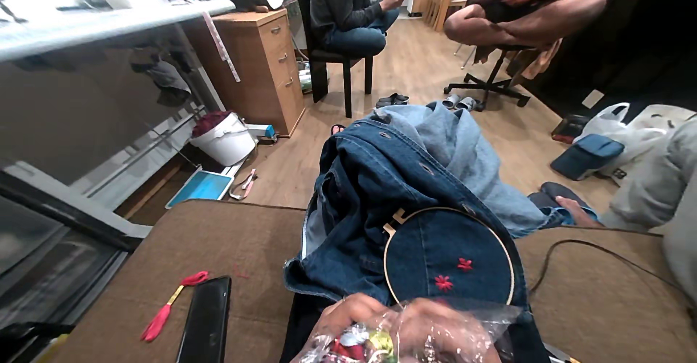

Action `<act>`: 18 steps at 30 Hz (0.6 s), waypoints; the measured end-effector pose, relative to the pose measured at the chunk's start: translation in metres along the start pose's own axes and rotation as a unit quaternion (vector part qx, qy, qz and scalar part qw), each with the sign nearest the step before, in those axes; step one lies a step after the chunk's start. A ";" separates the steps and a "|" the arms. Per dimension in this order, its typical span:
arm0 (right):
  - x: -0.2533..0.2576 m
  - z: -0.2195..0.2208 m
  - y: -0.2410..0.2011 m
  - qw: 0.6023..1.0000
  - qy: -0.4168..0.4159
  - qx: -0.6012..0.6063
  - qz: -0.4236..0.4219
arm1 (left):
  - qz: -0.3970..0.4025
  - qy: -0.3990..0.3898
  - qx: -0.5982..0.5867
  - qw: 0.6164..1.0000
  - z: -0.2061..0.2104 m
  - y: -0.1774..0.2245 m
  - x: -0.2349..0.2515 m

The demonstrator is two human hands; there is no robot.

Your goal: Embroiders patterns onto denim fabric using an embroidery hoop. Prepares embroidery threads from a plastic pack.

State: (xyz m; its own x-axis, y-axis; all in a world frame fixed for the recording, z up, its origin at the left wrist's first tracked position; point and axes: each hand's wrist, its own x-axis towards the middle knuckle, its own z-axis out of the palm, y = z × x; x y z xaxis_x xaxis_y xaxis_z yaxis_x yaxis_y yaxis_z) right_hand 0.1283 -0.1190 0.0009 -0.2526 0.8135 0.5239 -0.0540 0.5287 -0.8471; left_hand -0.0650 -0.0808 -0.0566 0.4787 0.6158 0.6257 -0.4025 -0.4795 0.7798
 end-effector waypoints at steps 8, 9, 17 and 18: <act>-0.021 -0.011 -0.001 0.999 -0.017 -0.042 -0.015 | 0.092 0.013 -0.137 0.986 0.001 -0.041 -0.013; -0.025 -0.014 0.000 0.999 -0.011 -0.043 -0.019 | 0.076 0.006 -0.115 0.990 -0.002 -0.039 -0.014; -0.044 -0.030 0.005 0.996 0.066 -0.044 -0.025 | 0.123 0.021 -0.229 0.965 0.004 -0.056 -0.012; -0.045 -0.032 0.004 0.997 0.064 -0.037 -0.023 | 0.147 0.033 -0.247 0.957 0.008 -0.059 -0.010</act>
State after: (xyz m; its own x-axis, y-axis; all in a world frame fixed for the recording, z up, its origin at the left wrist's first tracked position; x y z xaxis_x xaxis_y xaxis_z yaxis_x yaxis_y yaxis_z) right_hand 0.1700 -0.1461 -0.0229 -0.1261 0.8098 0.5730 0.0094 0.5785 -0.8156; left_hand -0.0394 -0.0636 -0.1084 0.2435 0.5460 0.8016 -0.8404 -0.2938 0.4554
